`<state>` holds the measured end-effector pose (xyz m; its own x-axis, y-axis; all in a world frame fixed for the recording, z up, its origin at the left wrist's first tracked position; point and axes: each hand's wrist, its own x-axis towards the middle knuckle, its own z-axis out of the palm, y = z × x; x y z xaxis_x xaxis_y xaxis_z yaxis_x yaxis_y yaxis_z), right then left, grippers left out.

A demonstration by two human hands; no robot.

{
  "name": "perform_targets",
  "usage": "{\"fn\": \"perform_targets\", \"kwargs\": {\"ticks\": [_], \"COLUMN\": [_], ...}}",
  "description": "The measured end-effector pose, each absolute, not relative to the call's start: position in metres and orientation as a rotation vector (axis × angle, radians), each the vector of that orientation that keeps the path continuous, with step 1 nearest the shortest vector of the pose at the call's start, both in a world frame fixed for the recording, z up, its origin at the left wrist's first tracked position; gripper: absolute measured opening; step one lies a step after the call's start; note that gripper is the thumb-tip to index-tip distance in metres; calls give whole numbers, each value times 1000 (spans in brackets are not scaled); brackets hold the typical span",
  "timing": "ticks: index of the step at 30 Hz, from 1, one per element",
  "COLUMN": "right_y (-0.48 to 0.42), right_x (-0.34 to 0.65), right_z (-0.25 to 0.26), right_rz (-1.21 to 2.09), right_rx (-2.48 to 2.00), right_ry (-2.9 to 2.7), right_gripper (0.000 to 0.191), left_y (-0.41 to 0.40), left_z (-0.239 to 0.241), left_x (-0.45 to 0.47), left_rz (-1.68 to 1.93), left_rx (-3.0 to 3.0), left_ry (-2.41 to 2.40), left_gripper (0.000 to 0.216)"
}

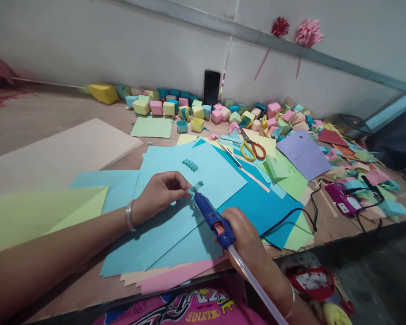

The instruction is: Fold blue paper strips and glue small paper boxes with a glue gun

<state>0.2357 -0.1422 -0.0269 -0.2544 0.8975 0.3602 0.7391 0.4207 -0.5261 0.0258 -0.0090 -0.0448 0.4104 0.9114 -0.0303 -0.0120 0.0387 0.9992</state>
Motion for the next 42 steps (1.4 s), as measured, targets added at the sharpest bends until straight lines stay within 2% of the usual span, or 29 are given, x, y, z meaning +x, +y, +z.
{"fn": "perform_targets", "kwargs": {"ticks": [25, 42], "right_y": [-146, -147], "right_x": [237, 236], "right_z": [-30, -32], "right_rz": [348, 361], "right_rx": [-1495, -1501], "right_ry": [-2029, -2018], "right_gripper": [3, 4], "left_y": [-9, -10], "left_z": [-45, -47], "left_x": [25, 28], "left_rz": [858, 884], "left_rx": [1345, 1415], "left_ry": [901, 886], "left_gripper": [10, 9]}}
